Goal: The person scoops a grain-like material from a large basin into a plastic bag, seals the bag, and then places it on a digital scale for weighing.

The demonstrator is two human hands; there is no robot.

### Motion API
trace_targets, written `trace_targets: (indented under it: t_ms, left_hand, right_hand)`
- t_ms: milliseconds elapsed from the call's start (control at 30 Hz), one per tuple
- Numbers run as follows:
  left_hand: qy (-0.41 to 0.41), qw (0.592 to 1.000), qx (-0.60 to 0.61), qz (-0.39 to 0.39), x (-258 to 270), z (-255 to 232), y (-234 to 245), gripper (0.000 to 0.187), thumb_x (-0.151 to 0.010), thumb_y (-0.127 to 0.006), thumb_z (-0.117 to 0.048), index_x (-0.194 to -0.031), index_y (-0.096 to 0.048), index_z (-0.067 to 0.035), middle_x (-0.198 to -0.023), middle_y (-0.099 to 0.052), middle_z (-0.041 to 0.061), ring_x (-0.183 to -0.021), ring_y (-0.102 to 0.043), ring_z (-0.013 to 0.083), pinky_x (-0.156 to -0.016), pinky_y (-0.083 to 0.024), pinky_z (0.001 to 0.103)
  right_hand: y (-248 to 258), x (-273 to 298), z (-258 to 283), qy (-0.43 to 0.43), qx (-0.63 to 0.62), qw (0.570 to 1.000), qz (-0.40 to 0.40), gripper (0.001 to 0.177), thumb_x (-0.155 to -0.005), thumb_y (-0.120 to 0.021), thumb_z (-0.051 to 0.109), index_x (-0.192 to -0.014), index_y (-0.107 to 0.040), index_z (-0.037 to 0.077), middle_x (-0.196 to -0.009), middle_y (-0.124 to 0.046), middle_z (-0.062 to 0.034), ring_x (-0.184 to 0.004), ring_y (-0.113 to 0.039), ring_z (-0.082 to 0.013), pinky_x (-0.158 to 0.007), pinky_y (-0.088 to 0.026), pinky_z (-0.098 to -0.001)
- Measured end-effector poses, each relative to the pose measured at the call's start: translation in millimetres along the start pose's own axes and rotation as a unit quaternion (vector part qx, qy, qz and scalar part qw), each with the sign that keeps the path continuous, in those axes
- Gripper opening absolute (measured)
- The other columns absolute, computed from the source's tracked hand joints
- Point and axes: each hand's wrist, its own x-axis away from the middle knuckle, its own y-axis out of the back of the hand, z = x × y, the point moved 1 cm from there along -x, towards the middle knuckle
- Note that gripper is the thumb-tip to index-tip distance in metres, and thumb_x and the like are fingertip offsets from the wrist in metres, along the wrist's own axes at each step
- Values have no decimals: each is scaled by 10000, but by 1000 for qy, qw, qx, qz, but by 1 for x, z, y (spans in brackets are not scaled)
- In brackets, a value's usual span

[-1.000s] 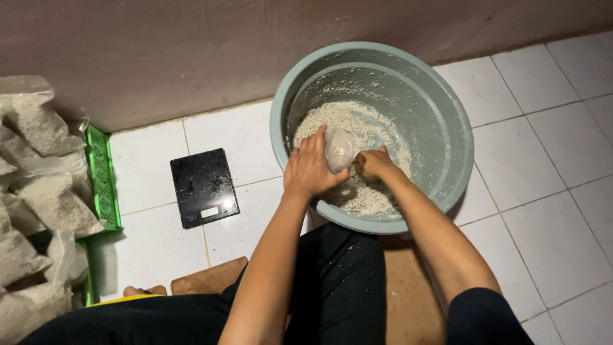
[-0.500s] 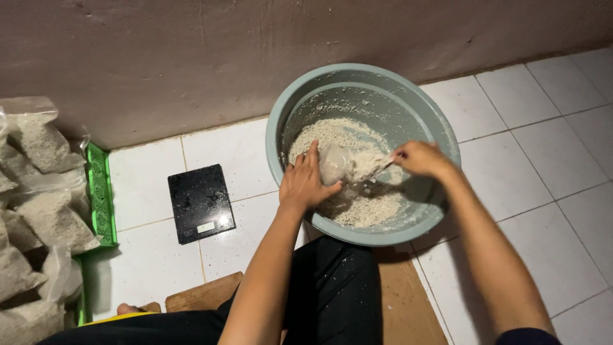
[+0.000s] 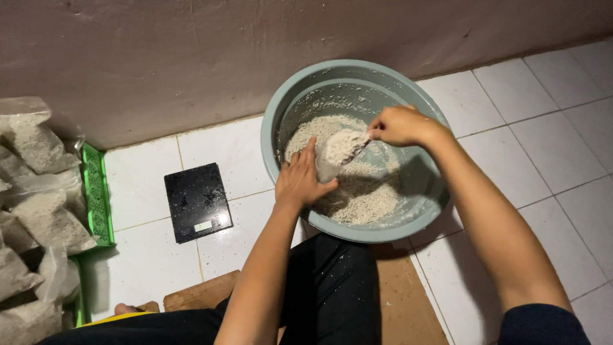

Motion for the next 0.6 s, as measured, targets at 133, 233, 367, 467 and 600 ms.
trace_targets:
  t_ms: [133, 233, 367, 467, 600]
  left_hand:
    - [1, 1000, 0, 0, 4, -2, 4, 1211, -721, -426, -850, -1572, 51, -133, -1501, -374, 34, -1360, -368, 191, -1052, -413, 405]
    - [-4, 1000, 3, -5, 6, -4, 9, 1211, -722, -484, -821, -1575, 28, -131, -1479, -402, 42, -1349, -385, 192, -1047, -421, 395]
    - [7, 1000, 20, -7, 2, -1, 6, 1240, -703, -557, -787, -1576, 35, -135, -1461, -415, 14, -1330, -395, 175, -1054, -426, 386]
    - [11, 1000, 25, -8, -4, 2, -3, 1287, -666, -597, -786, -1573, 50, -141, -1470, -413, 0, -1328, -397, 166, -1056, -432, 381]
    - [9, 999, 28, -27, 4, 0, 3, 1278, -666, -610, -802, -1571, -3, -134, -1445, -444, 7, -1311, -428, 172, -1051, -443, 385]
  right_hand:
    - [-24, -21, 19, 7, 64, 998, -1, 295, -915, -545, 450, -992, -782, 293, -966, -775, -56, -1052, -691, -317, -974, -388, -501]
    - [-38, -15, 52, 20, 72, 997, -17, 274, -898, -584, 378, -996, -786, 219, -901, -765, -97, -974, -703, -328, -941, -352, -520]
    - [-77, 4, 99, 86, 158, 960, -214, 174, -866, -617, 159, -777, -762, 120, -713, -711, -126, -809, -681, -326, -934, -317, -511]
    - [-85, 23, 109, 112, 215, 912, -331, 176, -823, -652, 87, -675, -744, 110, -650, -685, -123, -741, -625, -302, -903, -312, -487]
    - [-68, 41, 95, 54, 226, 892, -387, 179, -819, -624, 97, -679, -735, 88, -692, -664, -163, -779, -589, -327, -872, -322, -489]
